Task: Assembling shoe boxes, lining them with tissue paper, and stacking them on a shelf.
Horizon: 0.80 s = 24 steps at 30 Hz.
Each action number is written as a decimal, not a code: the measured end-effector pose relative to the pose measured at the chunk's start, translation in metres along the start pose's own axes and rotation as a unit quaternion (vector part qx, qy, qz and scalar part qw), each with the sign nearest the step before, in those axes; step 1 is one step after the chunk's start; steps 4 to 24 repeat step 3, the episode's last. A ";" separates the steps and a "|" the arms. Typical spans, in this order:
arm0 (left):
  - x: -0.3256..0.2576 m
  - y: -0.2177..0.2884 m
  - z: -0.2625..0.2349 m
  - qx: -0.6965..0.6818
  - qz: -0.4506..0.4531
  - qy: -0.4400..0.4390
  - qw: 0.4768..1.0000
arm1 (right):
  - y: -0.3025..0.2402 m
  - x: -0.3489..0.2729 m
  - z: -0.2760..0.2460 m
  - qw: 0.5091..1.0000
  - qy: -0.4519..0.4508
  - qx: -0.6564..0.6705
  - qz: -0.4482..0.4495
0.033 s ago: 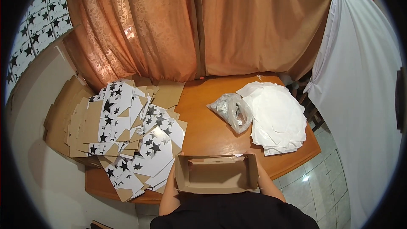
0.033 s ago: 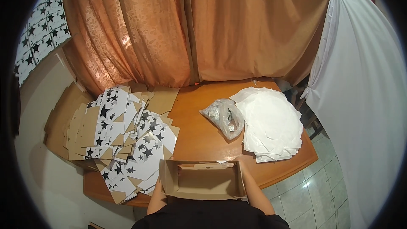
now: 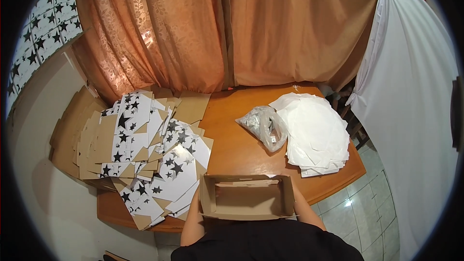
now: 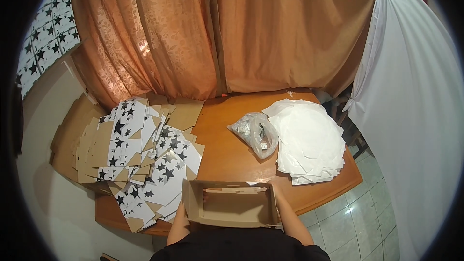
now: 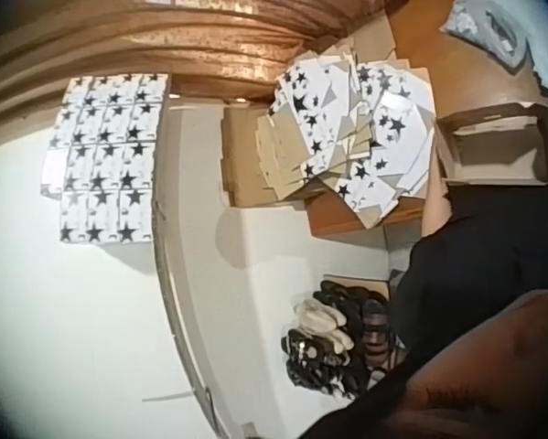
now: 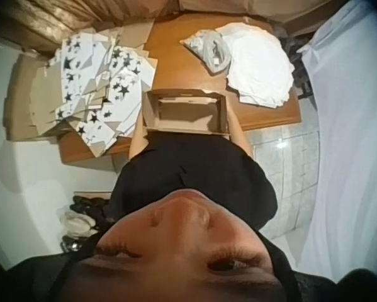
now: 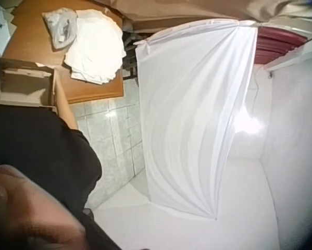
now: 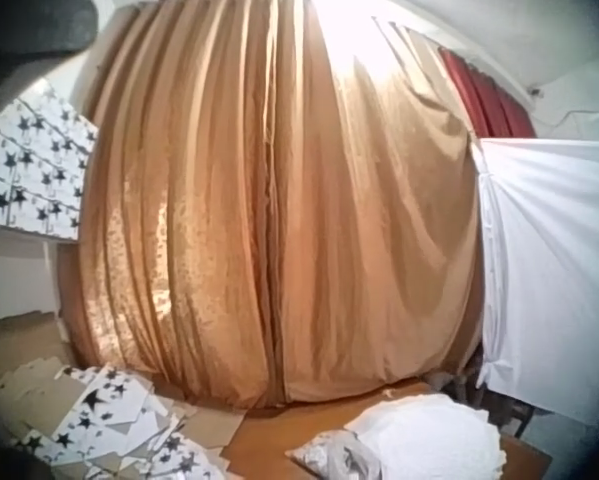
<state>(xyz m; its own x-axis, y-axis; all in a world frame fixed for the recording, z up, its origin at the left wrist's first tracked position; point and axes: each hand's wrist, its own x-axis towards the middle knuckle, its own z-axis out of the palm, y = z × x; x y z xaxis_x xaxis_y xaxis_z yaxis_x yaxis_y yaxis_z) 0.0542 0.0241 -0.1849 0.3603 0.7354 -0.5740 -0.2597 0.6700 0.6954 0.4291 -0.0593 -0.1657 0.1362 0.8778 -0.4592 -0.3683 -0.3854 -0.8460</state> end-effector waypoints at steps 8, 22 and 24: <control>-0.003 -0.003 -0.009 0.074 -0.055 -0.037 0.995 | 0.006 -0.011 0.009 0.998 0.045 -0.018 0.040; -0.003 -0.003 -0.009 0.074 -0.055 -0.037 0.995 | 0.006 -0.011 0.009 0.998 0.045 -0.018 0.040; -0.003 -0.003 -0.009 0.074 -0.055 -0.037 0.995 | 0.006 -0.011 0.009 0.998 0.045 -0.018 0.040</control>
